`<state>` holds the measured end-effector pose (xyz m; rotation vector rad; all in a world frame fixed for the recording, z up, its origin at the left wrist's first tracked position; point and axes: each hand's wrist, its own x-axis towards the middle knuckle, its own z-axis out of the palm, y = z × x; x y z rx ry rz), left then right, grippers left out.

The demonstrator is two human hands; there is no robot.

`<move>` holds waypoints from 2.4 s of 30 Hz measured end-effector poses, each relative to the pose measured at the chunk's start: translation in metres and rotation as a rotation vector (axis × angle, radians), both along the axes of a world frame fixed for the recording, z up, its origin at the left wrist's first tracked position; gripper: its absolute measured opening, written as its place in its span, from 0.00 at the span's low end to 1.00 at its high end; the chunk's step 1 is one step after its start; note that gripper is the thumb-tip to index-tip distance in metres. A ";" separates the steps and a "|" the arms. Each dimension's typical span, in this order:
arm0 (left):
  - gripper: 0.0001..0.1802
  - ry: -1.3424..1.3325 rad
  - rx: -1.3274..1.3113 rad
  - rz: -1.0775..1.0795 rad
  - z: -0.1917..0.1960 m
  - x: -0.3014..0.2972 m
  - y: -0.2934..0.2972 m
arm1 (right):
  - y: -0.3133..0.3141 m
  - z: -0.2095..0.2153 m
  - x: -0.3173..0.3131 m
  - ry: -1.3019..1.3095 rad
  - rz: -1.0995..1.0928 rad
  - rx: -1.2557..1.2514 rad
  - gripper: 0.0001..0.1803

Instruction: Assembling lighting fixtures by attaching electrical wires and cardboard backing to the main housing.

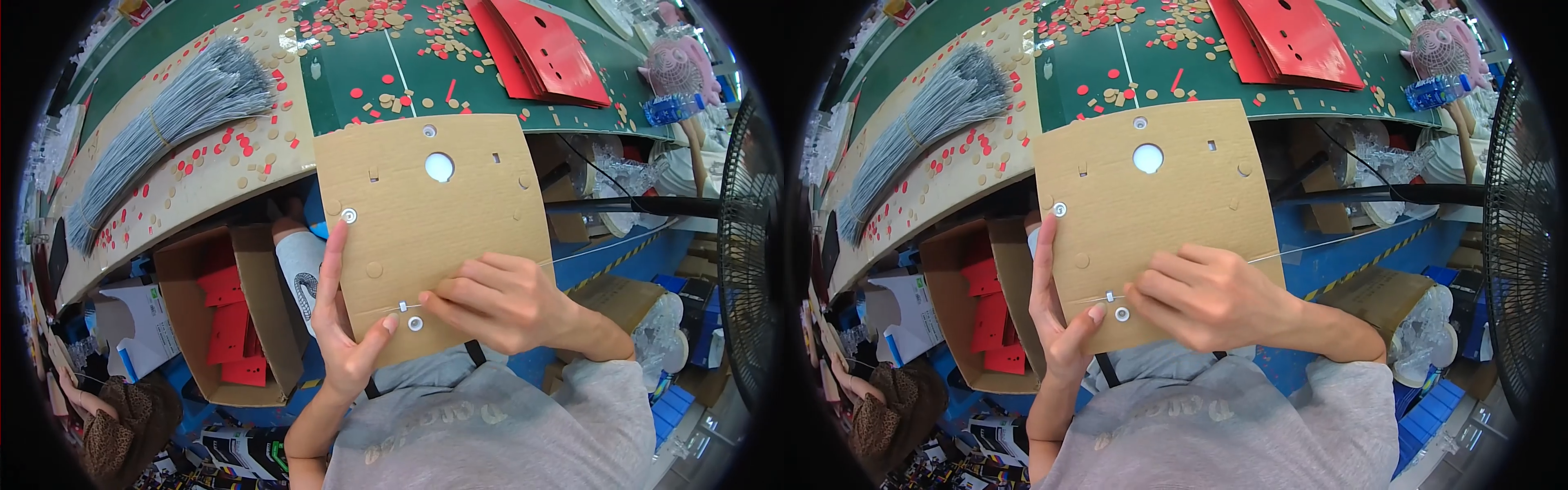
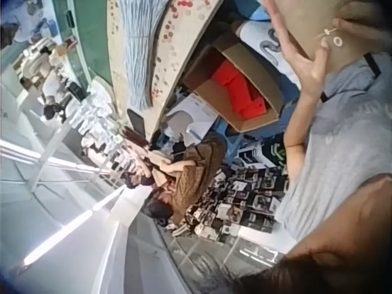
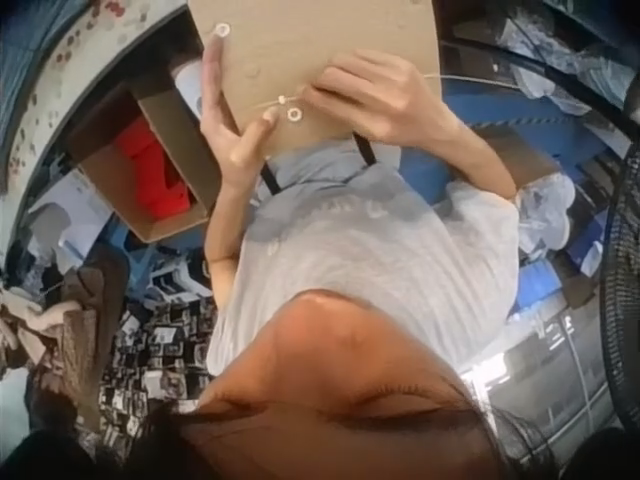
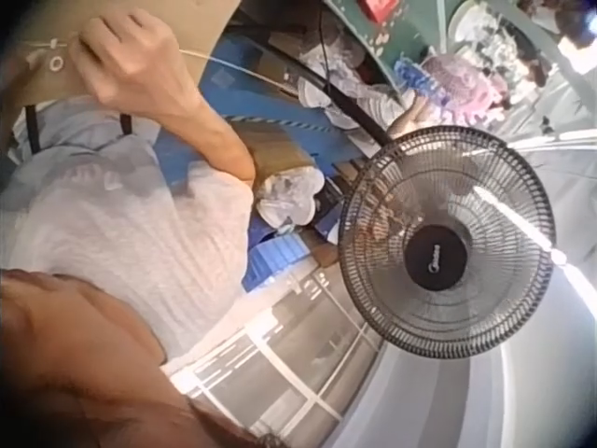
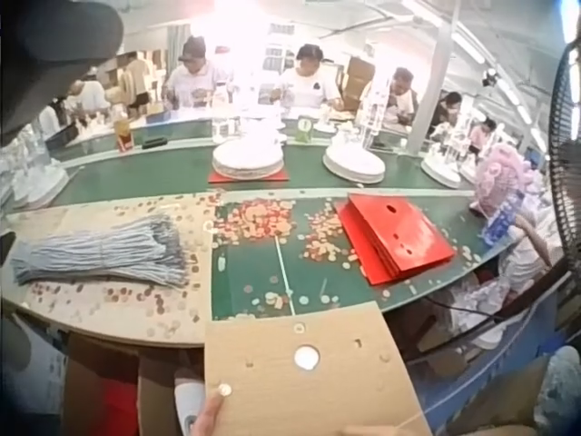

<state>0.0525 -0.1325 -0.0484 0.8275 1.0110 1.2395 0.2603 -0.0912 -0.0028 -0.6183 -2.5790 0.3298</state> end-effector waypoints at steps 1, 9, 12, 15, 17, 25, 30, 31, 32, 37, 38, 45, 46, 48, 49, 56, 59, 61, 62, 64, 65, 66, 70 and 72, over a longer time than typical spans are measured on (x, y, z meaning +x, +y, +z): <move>0.58 0.000 0.002 0.003 -0.001 0.001 0.001 | 0.000 -0.001 0.002 -0.010 -0.019 0.011 0.23; 0.44 0.277 0.078 0.006 -0.008 -0.009 -0.009 | -0.006 -0.012 -0.004 0.056 -0.037 0.019 0.22; 0.21 0.559 0.366 0.024 -0.006 -0.020 -0.014 | -0.004 -0.016 -0.004 0.141 -0.051 -0.028 0.20; 0.07 0.694 0.366 0.067 0.005 -0.018 -0.015 | -0.001 -0.017 -0.002 0.176 -0.058 -0.044 0.18; 0.07 0.818 0.432 0.073 0.006 -0.019 -0.015 | -0.002 -0.019 0.000 0.182 -0.062 -0.041 0.18; 0.09 0.536 0.513 0.112 -0.010 -0.014 -0.011 | -0.002 -0.016 0.002 0.148 -0.054 -0.053 0.20; 0.09 0.358 0.456 0.150 -0.009 -0.021 -0.010 | -0.002 -0.015 0.004 0.153 -0.040 -0.044 0.22; 0.09 0.363 0.457 0.150 -0.008 -0.025 -0.009 | -0.001 -0.015 0.005 0.155 -0.027 -0.058 0.22; 0.08 0.357 0.429 0.122 -0.007 -0.028 -0.007 | -0.001 -0.016 0.007 0.156 -0.028 -0.056 0.22; 0.15 0.645 0.479 -0.004 0.017 -0.013 -0.002 | -0.002 -0.023 0.007 0.227 -0.073 -0.033 0.14; 0.15 0.648 0.480 -0.003 0.015 -0.017 -0.003 | -0.003 -0.023 0.005 0.229 -0.071 -0.032 0.14; 0.09 0.792 0.650 -0.058 0.002 -0.026 -0.003 | -0.005 -0.026 0.005 0.266 -0.071 -0.010 0.11; 0.10 0.775 0.684 -0.040 -0.002 -0.025 -0.002 | -0.004 -0.028 0.005 0.269 -0.068 -0.008 0.10; 0.10 0.756 0.695 -0.032 -0.004 -0.025 -0.002 | -0.007 -0.026 0.005 0.245 -0.067 -0.008 0.11; 0.09 0.740 0.704 -0.020 -0.004 -0.025 -0.002 | -0.007 -0.025 0.005 0.223 -0.063 -0.009 0.11; 0.09 0.571 0.642 -0.016 -0.008 -0.032 0.000 | -0.001 -0.020 0.005 0.202 -0.049 -0.110 0.16; 0.09 0.424 0.529 -0.009 0.000 -0.038 0.002 | -0.002 -0.021 0.005 0.205 -0.040 -0.146 0.18; 0.09 0.432 0.504 -0.094 0.007 -0.043 0.005 | -0.004 -0.021 0.004 0.191 -0.041 -0.159 0.18; 0.09 0.435 0.505 -0.093 0.010 -0.045 0.009 | -0.005 -0.021 0.003 0.194 -0.040 -0.158 0.18; 0.10 0.637 0.663 -0.165 0.014 -0.044 0.026 | -0.007 -0.020 0.001 0.185 -0.036 -0.117 0.19; 0.10 0.640 0.665 -0.165 0.018 -0.039 0.038 | -0.008 -0.020 0.002 0.188 -0.036 -0.115 0.19; 0.12 0.769 0.654 -0.194 0.023 -0.033 0.052 | -0.009 -0.020 0.003 0.174 -0.047 -0.104 0.19; 0.22 0.735 0.437 -0.243 0.016 -0.020 0.069 | -0.017 -0.017 0.003 0.153 -0.111 -0.077 0.19; 0.29 0.788 0.468 -0.263 0.013 -0.028 0.068 | -0.022 -0.012 0.010 0.218 -0.150 -0.072 0.16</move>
